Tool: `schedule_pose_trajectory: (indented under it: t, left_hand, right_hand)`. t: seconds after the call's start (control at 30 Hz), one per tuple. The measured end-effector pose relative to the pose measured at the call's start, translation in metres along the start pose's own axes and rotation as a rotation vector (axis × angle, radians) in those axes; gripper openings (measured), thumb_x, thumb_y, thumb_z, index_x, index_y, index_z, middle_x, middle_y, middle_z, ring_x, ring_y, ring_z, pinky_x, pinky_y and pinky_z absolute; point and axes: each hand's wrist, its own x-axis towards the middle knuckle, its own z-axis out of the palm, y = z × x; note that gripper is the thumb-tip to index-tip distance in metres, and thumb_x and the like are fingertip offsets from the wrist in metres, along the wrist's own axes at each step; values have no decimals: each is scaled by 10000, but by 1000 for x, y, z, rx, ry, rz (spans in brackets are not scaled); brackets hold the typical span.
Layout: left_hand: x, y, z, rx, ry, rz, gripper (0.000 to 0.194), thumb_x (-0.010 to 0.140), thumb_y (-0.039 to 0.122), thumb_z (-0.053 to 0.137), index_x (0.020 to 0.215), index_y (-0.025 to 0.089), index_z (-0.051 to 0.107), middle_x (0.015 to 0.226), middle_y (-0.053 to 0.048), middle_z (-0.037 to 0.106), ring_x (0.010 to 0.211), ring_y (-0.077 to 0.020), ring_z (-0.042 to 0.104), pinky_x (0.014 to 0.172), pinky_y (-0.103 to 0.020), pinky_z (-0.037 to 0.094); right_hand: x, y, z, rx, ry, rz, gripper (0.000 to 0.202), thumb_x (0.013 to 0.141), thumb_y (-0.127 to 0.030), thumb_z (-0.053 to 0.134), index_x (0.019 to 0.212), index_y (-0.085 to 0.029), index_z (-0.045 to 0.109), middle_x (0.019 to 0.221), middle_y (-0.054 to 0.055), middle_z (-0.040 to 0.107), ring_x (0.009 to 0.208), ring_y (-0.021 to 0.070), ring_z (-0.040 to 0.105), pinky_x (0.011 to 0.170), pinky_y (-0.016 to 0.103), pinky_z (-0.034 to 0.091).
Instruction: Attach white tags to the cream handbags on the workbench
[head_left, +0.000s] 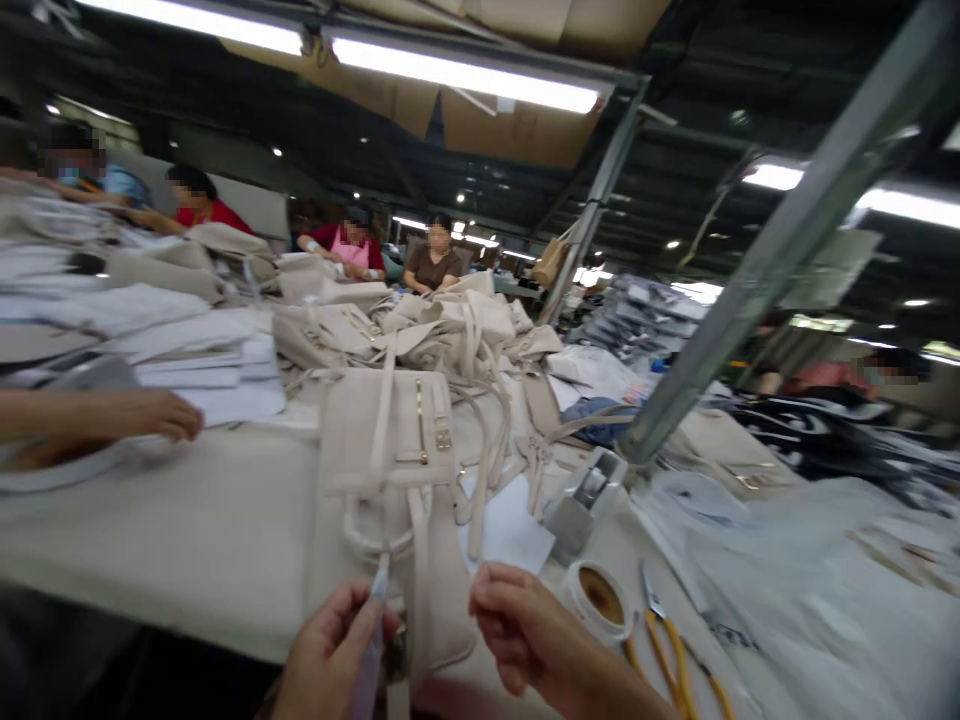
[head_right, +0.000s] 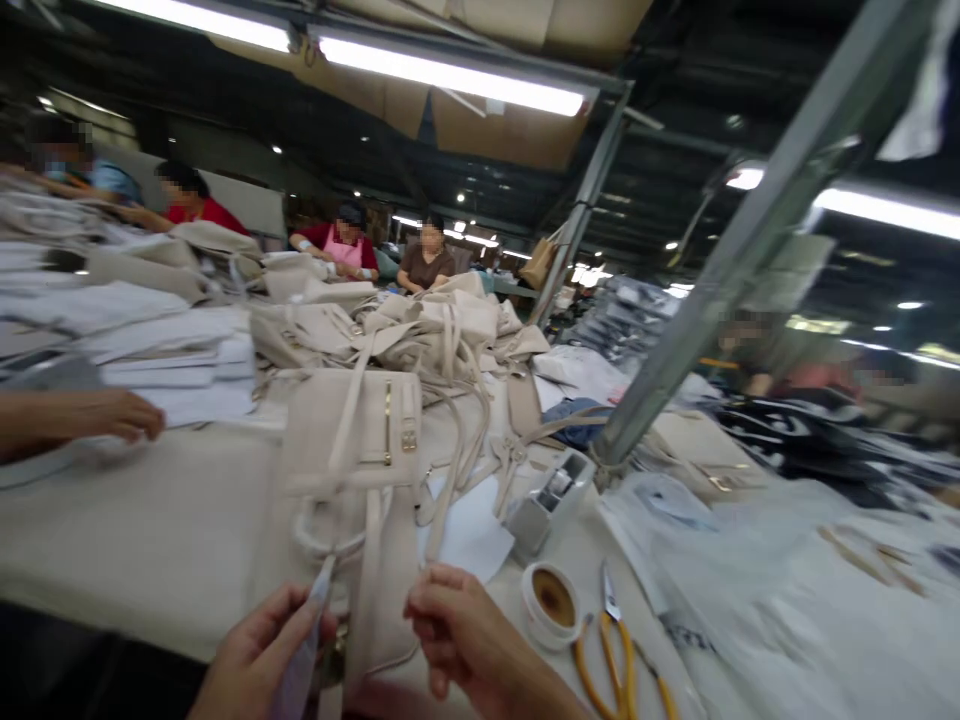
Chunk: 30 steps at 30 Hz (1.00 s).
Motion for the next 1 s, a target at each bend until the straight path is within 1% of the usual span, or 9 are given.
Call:
schedule_pose_trajectory:
  t: [0.1,0.3,0.4,0.5,0.67,0.8,0.87,0.93,1.0]
  left_hand:
    - [-1,2,-2,32,-32,64,382,669,527,723,686,162,612,575,11,602,509,-112,519,510,-216,428]
    - [-10,-2,0,-5,-4,113,299,736,451,671,732,158,610,628,-7,616,566,-119,535,566,-231,435]
    - [-14,-5,2,-48,6,140,284,729,436,685,743,161,618,610,9,589,573,-118,522,574,-230,433]
    - [-15,-3,3,-45,33,145,275,716,432,694,735,167,625,580,23,566,562,-118,508,579,-234,431]
    - [-17,1,5,-23,44,141,299,709,455,688,744,162,639,610,10,595,557,-119,508,577,-241,433]
    - [-18,-5,5,19,52,151,321,743,473,659,775,155,624,633,-6,608,567,-126,518,552,-234,417]
    - [-19,-10,2,77,86,197,333,789,473,622,897,158,622,627,-4,613,563,-139,539,551,-239,424]
    - [-21,-14,-2,176,146,285,415,827,455,594,1128,170,584,631,-4,637,589,-168,588,594,-256,460]
    - [-23,-15,-7,286,175,390,494,847,413,582,1287,194,533,774,-54,717,747,-212,665,737,-281,500]
  right_hand:
    - [-6,-3,5,-234,-203,-28,168,697,-271,639,638,-183,508,559,-69,453,380,32,308,332,152,286]
    - [7,-4,40,-471,-357,-22,262,713,-365,616,579,-198,464,496,-77,357,435,56,294,401,188,227]
    - [17,0,52,-670,-308,-137,361,759,-492,591,594,-174,550,509,-58,390,487,74,329,456,206,250]
    - [29,6,51,-791,-263,-249,415,777,-527,561,598,-154,596,550,-32,450,563,99,383,527,223,291]
    - [47,19,43,-989,-97,-389,428,816,-472,492,511,-172,483,520,-45,357,542,97,349,516,233,244]
    - [54,26,43,-1085,8,-443,431,809,-434,505,472,-183,409,493,-51,306,514,93,334,494,238,213]
    - [55,26,45,-1108,20,-447,432,808,-432,505,467,-182,419,482,-48,324,504,93,340,494,240,213]
    - [55,26,47,-1129,19,-438,430,807,-436,501,467,-183,426,477,-44,339,504,97,349,496,244,212]
    - [54,24,49,-1137,13,-412,425,803,-439,495,470,-185,423,481,-42,340,508,100,351,499,246,212]
